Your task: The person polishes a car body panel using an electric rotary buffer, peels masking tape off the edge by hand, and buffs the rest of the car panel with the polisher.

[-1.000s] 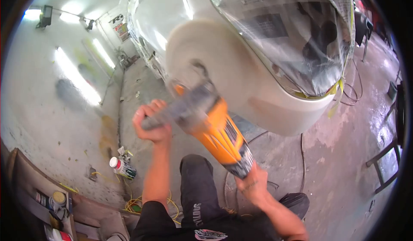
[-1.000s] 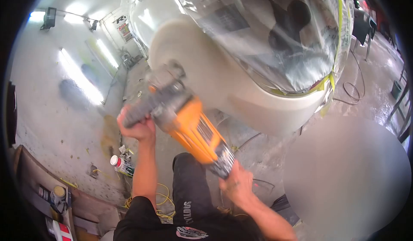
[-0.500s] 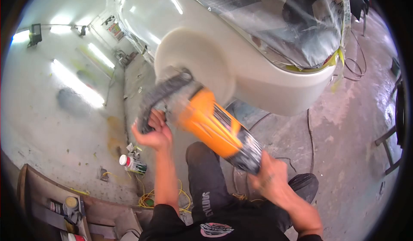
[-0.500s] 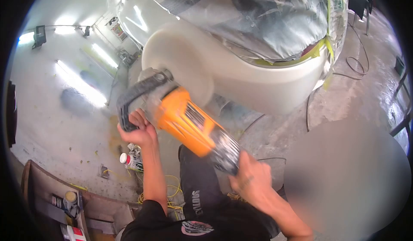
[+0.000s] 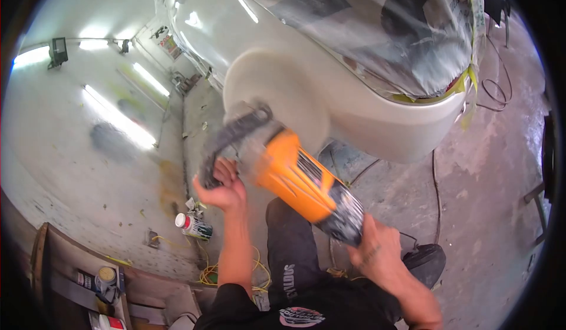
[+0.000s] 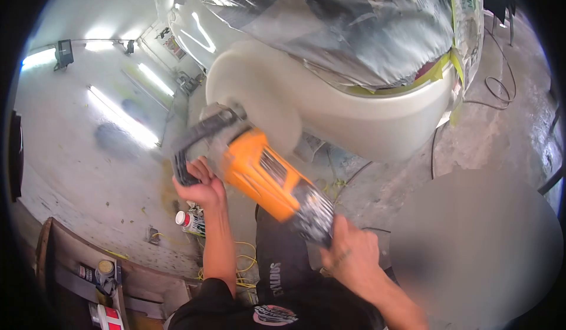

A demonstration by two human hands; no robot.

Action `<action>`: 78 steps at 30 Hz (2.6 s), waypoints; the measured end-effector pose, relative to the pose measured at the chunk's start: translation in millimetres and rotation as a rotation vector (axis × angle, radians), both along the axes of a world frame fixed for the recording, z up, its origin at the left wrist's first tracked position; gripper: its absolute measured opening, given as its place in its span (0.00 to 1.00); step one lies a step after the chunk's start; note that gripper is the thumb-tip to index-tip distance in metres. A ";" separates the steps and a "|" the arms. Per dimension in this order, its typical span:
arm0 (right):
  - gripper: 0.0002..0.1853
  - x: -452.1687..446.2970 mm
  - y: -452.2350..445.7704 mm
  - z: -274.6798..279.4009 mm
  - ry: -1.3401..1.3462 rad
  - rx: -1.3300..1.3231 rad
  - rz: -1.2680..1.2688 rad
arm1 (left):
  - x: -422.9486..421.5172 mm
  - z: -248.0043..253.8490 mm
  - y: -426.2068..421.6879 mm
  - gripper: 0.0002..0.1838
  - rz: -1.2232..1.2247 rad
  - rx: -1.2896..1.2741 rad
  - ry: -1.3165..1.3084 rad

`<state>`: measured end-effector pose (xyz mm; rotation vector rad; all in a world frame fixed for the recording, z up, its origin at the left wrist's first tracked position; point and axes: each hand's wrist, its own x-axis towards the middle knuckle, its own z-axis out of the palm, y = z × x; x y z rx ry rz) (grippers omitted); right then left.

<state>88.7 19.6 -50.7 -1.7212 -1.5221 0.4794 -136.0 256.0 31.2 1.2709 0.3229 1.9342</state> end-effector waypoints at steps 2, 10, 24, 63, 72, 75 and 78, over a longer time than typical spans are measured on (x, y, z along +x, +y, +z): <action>0.27 -1.2 29.2 12.6 -0.014 0.010 0.012 | -7.8 8.1 22.5 0.24 0.047 -0.036 0.005; 0.25 8.8 -19.2 3.0 -0.029 -0.055 -0.030 | 7.0 -4.6 -18.5 0.25 0.035 -0.076 -0.020; 0.27 -2.4 -17.8 -2.6 -0.022 0.012 0.007 | 7.6 3.5 -13.7 0.24 0.015 -0.047 0.000; 0.26 24.5 -37.2 6.8 -0.001 0.022 0.047 | 20.2 5.0 -53.1 0.23 0.146 -0.135 0.038; 0.26 13.9 -12.9 -3.7 -0.015 0.000 0.003 | 2.9 -9.7 -19.8 0.24 -0.051 -0.030 -0.070; 0.29 -0.7 -34.0 -32.2 -0.110 -0.096 -0.047 | 13.8 -9.9 -32.5 0.24 -0.019 -0.032 -0.106; 0.30 -19.6 -24.1 -58.2 -0.028 0.081 -0.136 | 14.9 1.3 -32.0 0.23 -0.137 0.129 -0.071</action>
